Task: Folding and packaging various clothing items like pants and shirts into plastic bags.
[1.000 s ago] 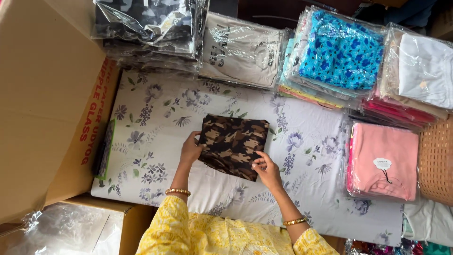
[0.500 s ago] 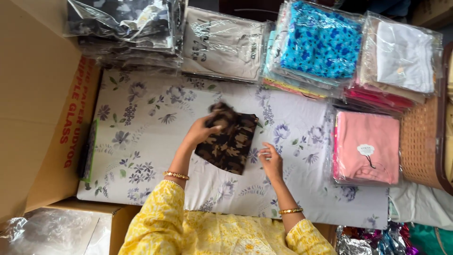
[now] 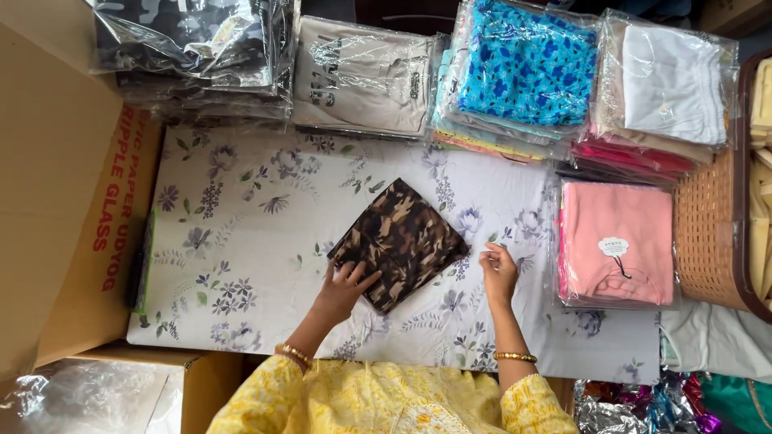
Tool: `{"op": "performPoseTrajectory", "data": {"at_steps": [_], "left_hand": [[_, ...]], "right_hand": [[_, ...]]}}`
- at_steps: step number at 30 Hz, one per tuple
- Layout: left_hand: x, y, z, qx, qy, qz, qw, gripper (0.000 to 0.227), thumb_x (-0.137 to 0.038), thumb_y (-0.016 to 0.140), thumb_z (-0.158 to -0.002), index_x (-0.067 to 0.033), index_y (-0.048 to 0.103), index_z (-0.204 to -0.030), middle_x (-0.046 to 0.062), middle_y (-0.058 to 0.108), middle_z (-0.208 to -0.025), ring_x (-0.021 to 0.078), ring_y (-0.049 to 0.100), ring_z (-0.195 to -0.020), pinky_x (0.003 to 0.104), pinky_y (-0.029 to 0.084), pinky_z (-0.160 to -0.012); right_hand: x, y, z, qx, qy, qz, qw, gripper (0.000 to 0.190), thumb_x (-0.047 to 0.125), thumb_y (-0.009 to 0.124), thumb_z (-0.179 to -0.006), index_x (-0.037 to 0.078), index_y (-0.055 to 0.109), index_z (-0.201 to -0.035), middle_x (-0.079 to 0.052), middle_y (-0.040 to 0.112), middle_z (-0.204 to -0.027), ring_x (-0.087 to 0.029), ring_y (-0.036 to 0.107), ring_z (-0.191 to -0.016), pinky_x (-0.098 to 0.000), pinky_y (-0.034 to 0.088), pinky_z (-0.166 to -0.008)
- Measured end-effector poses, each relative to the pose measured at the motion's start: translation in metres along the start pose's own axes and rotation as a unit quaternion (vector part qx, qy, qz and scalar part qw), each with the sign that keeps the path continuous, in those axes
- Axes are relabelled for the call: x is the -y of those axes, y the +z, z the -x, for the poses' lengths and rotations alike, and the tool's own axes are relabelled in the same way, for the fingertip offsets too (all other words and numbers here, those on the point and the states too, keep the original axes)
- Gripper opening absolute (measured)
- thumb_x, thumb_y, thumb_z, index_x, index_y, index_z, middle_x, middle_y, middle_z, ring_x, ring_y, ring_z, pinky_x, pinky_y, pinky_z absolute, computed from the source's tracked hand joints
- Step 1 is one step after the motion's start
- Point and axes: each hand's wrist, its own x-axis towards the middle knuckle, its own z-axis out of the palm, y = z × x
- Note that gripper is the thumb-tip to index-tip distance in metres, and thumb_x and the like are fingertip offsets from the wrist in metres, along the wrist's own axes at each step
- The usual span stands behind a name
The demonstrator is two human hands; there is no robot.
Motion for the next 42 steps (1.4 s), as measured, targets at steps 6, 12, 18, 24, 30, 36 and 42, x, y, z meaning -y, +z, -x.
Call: {"op": "performPoseTrajectory", "data": {"at_steps": [6, 12, 18, 24, 30, 36, 42], "left_hand": [[0.009, 0.044, 0.007, -0.019, -0.185, 0.142, 0.972, 0.065, 0.001, 0.063, -0.083, -0.0375, 0.06, -0.134, -0.007, 0.053, -0.15, 0.0207, 0.042, -0.149, 0.048, 0.026, -0.13], [0.005, -0.002, -0.035, -0.1, -0.164, 0.125, 0.973, 0.066, -0.032, 0.065, -0.092, -0.0215, 0.043, -0.153, 0.008, 0.03, -0.165, 0.0306, 0.019, -0.154, 0.06, 0.011, -0.12], [-0.001, -0.009, -0.063, 0.062, -0.138, 0.098, 0.984, 0.064, -0.05, 0.056, -0.097, -0.025, 0.037, -0.153, 0.001, 0.026, -0.165, 0.0256, 0.015, -0.156, 0.06, 0.004, -0.124], [0.015, -0.014, -0.143, -0.135, 0.011, 0.006, 0.991, 0.071, -0.047, 0.058, -0.096, -0.0258, 0.036, -0.161, 0.003, 0.03, -0.17, 0.0253, 0.02, -0.158, 0.052, 0.011, -0.127], [0.045, 0.025, -0.177, -0.061, -0.068, 0.216, 0.972, 0.071, -0.044, 0.066, -0.095, -0.0218, 0.037, -0.156, 0.007, 0.036, -0.16, 0.0289, 0.031, -0.147, 0.06, 0.017, -0.12], [0.06, 0.01, -0.175, -0.15, -0.246, 0.281, 0.915, 0.071, -0.012, 0.081, -0.078, -0.0145, 0.049, -0.142, 0.018, 0.057, -0.127, 0.0411, 0.051, -0.12, 0.048, 0.047, -0.098], [0.063, 0.028, -0.16, -0.154, -0.26, 0.383, 0.873, 0.081, -0.01, 0.08, -0.078, -0.0138, 0.041, -0.15, 0.021, 0.055, -0.136, 0.0419, 0.054, -0.125, 0.046, 0.046, -0.104]], "right_hand": [[0.016, 0.034, 0.005, 0.037, -0.14, 0.153, 0.978, 0.03, 0.014, 0.076, -0.087, 0.007, 0.071, -0.116, -0.008, 0.073, -0.11, -0.023, 0.067, -0.105, -0.0365, 0.052, -0.09], [0.088, 0.081, 0.017, 0.097, -0.329, 0.307, 0.888, 0.053, 0.029, 0.07, -0.093, 0.012, 0.057, -0.143, -0.014, 0.055, -0.147, -0.034, 0.045, -0.145, -0.0481, 0.035, -0.124], [0.066, 0.091, 0.019, 0.247, -0.324, 0.466, 0.786, 0.08, 0.057, 0.055, -0.093, 0.022, 0.03, -0.161, -0.008, 0.016, -0.169, -0.03, 0.008, -0.155, -0.0597, 0.008, -0.121], [0.049, 0.078, 0.012, 0.116, -0.24, 0.496, 0.826, 0.077, 0.054, 0.065, -0.091, 0.016, 0.038, -0.153, -0.012, 0.031, -0.165, -0.034, 0.023, -0.155, -0.0591, 0.018, -0.121], [0.027, 0.068, 0.001, 0.085, -0.177, 0.327, 0.924, 0.094, 0.04, 0.084, -0.08, 0.009, 0.038, -0.155, -0.019, 0.05, -0.149, -0.039, 0.046, -0.138, -0.051, 0.036, -0.115], [0.04, 0.082, -0.027, 0.037, 0.005, 0.232, 0.972, 0.05, 0.029, 0.088, -0.073, 0.011, 0.07, -0.117, -0.014, 0.076, -0.108, -0.03, 0.073, -0.102, -0.04, 0.056, -0.09], [0.13, 0.079, -0.054, -0.068, -0.187, 0.288, 0.937, 0.052, 0.013, 0.081, -0.084, 0.012, 0.063, -0.133, -0.014, 0.068, -0.123, -0.033, 0.061, -0.118, -0.0438, 0.05, -0.099]]}}
